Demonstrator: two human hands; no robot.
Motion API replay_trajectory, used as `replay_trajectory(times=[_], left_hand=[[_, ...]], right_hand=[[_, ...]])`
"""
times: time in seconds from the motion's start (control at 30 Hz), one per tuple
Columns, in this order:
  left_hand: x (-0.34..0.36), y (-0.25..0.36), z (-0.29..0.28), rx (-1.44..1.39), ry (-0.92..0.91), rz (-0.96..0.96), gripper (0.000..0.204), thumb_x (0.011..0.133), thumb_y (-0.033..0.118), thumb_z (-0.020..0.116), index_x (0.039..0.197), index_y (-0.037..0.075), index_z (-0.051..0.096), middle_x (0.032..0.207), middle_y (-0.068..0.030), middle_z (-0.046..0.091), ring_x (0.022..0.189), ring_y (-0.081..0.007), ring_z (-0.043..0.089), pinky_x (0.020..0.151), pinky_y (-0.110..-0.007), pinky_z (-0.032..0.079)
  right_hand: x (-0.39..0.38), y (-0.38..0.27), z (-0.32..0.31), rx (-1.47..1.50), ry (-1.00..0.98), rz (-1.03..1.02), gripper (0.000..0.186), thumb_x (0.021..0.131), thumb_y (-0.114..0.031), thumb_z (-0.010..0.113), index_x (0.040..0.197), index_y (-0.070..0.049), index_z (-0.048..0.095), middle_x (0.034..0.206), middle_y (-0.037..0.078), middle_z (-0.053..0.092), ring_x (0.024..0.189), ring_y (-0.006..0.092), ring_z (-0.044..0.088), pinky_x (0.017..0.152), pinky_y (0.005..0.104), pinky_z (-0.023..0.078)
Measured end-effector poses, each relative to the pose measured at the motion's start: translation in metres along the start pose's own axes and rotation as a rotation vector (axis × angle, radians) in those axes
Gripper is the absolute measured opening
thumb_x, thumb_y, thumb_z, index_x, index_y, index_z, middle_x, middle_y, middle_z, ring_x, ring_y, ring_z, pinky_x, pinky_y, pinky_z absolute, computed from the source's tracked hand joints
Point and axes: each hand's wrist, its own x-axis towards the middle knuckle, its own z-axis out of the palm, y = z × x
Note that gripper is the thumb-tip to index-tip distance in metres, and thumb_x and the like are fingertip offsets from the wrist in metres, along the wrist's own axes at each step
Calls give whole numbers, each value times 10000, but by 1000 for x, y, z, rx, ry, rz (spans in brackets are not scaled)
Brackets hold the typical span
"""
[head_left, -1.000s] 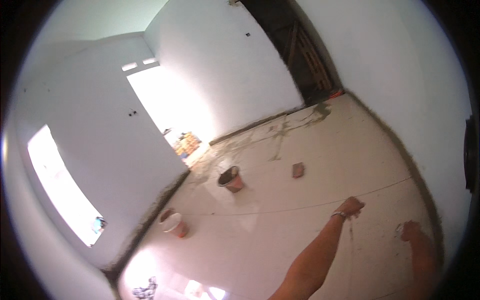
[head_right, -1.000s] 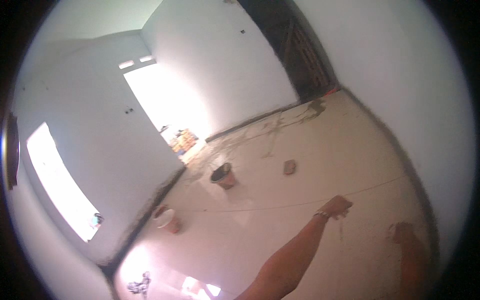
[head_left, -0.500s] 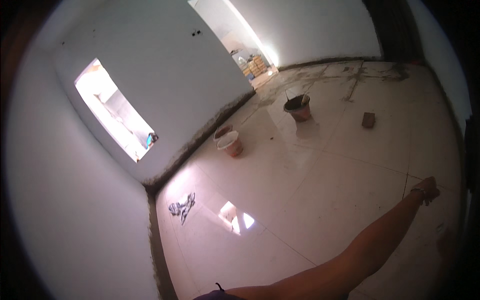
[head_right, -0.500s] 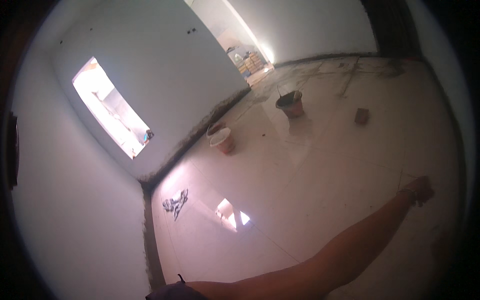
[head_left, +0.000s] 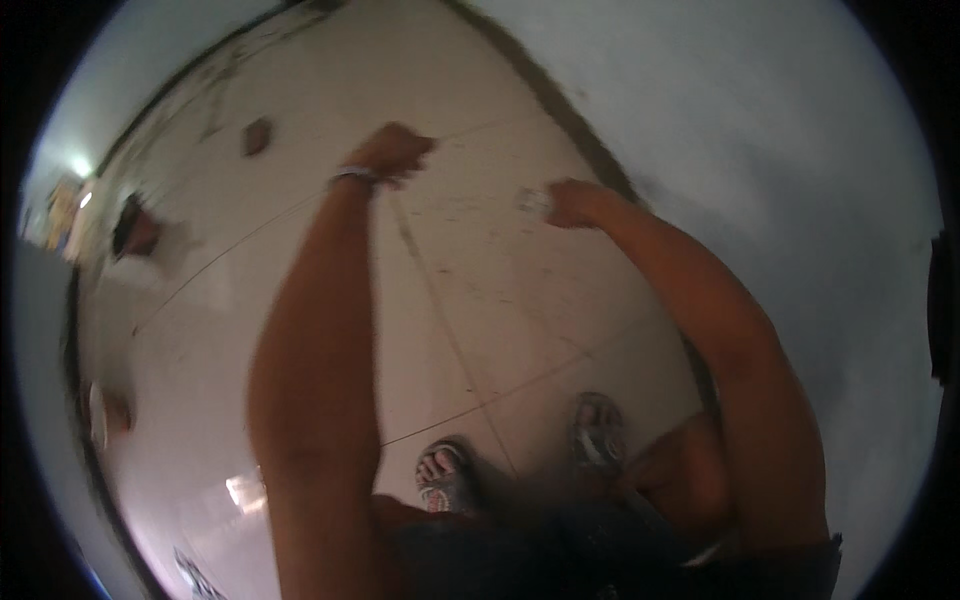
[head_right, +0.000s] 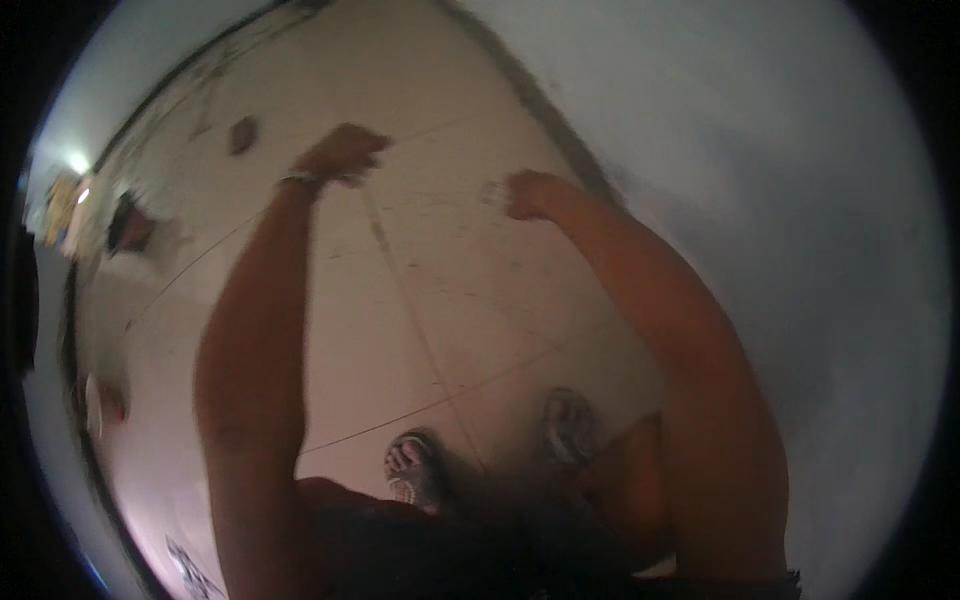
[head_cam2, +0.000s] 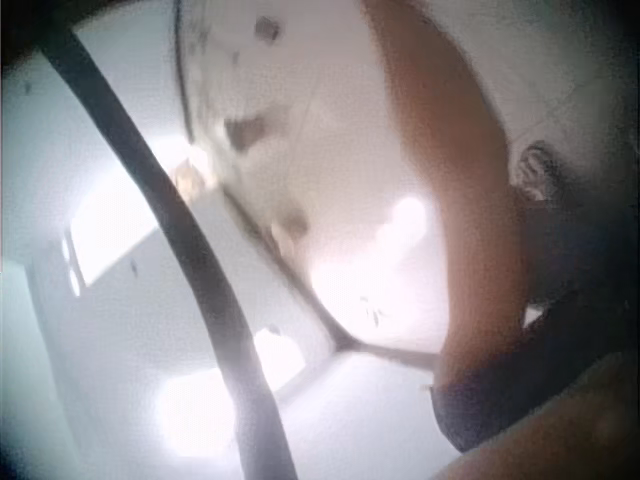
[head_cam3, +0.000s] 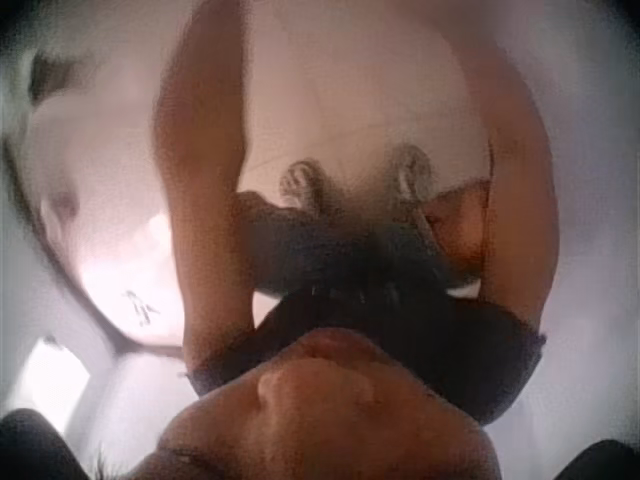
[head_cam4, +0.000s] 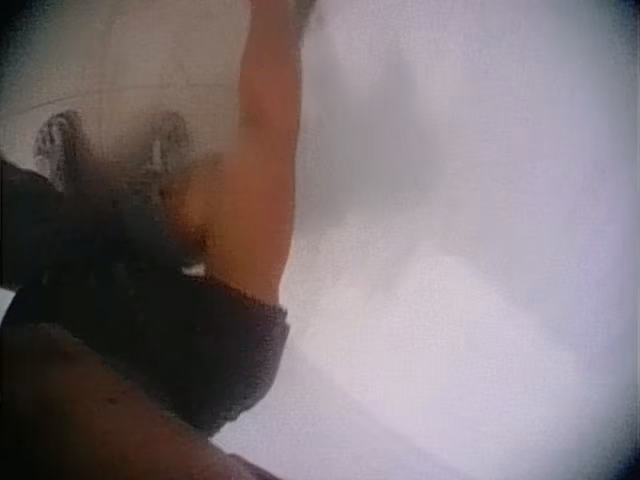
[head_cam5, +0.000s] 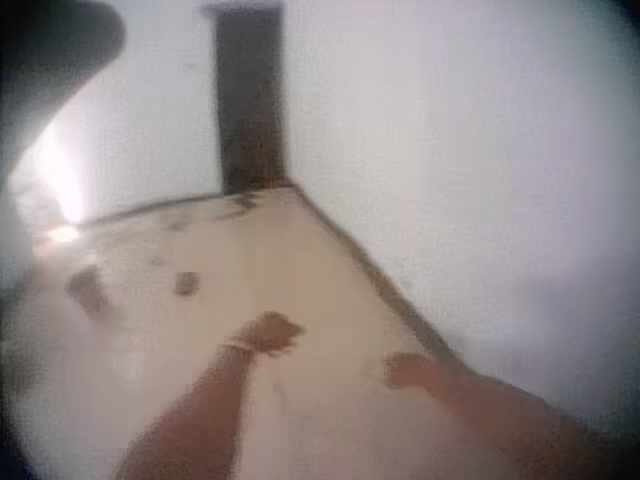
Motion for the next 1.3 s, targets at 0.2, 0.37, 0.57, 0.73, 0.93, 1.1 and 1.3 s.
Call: replay_trajectory(times=[0.2, 0.37, 0.57, 0.73, 0.93, 1.1, 1.3], left_hand=[[-40, 22, 27, -66, 178, 57, 338, 1013, 325, 586, 865, 22, 606, 691, -27, 527, 566, -120, 483, 463, -311, 445], [-23, -32, 13, -155, 57, -13, 360, 1015, 261, 562, 1263, 13, 646, 713, 59, 484, 564, -69, 408, 476, -249, 372], [-20, -64, 40, -200, 65, -194, 417, 1000, 277, 569, 1342, 41, 610, 1062, -90, 654, 898, -174, 608, 744, -344, 512], [-27, -127, 30, -271, 41, -323, 553, 966, 450, 602, 1373, 76, 570, 1229, -129, 651, 1050, -235, 628, 890, -416, 510], [20, -82, 68, -174, -172, -302, 626, 936, 556, 611, 1362, 98, 571, 1200, -80, 656, 986, -194, 647, 803, -371, 534], [23, -15, 156, -196, -303, -17, 425, 997, 379, 553, 1307, 95, 616, 1091, -73, 713, 939, -153, 680, 759, -312, 551], [-69, 129, 331, -464, -825, 61, 462, 1037, 331, 560, 1417, 77, 490, 1037, -129, 702, 938, -210, 710, 762, -350, 578]], right_hand=[[-99, 33, 3, 300, 148, -159, 649, 1012, -348, 586, 1558, -103, 333, 1260, 254, 604, 1080, 322, 622, 934, 473, 514], [-79, 115, 125, 220, 736, -493, 553, 1024, -335, 580, 1510, -110, 439, 1130, 192, 658, 716, 238, 652, 634, 371, 541], [-137, 126, 277, 1011, 417, 150, 558, 1004, -321, 619, 1513, -159, 460, 1109, 140, 636, 676, 161, 573, 632, 333, 538], [-150, 124, 338, 1266, 465, 305, 603, 1011, -304, 604, 1554, -160, 384, 1203, 161, 636, 686, 179, 607, 614, 349, 546], [-149, 154, 321, 1594, 603, 363, 541, 1016, -248, 581, 1484, -63, 381, 1137, 174, 636, 758, 212, 672, 638, 339, 569], [-130, 147, 290, 2388, 217, 587, 291, 1012, -162, 541, 1261, -23, 482, 968, 157, 605, 934, 310, 700, 802, 418, 617], [-113, 145, 279, 2810, 192, 321, 267, 1040, -157, 426, 1177, 53, 519, 1090, 221, 653, 956, 330, 694, 912, 456, 592]])
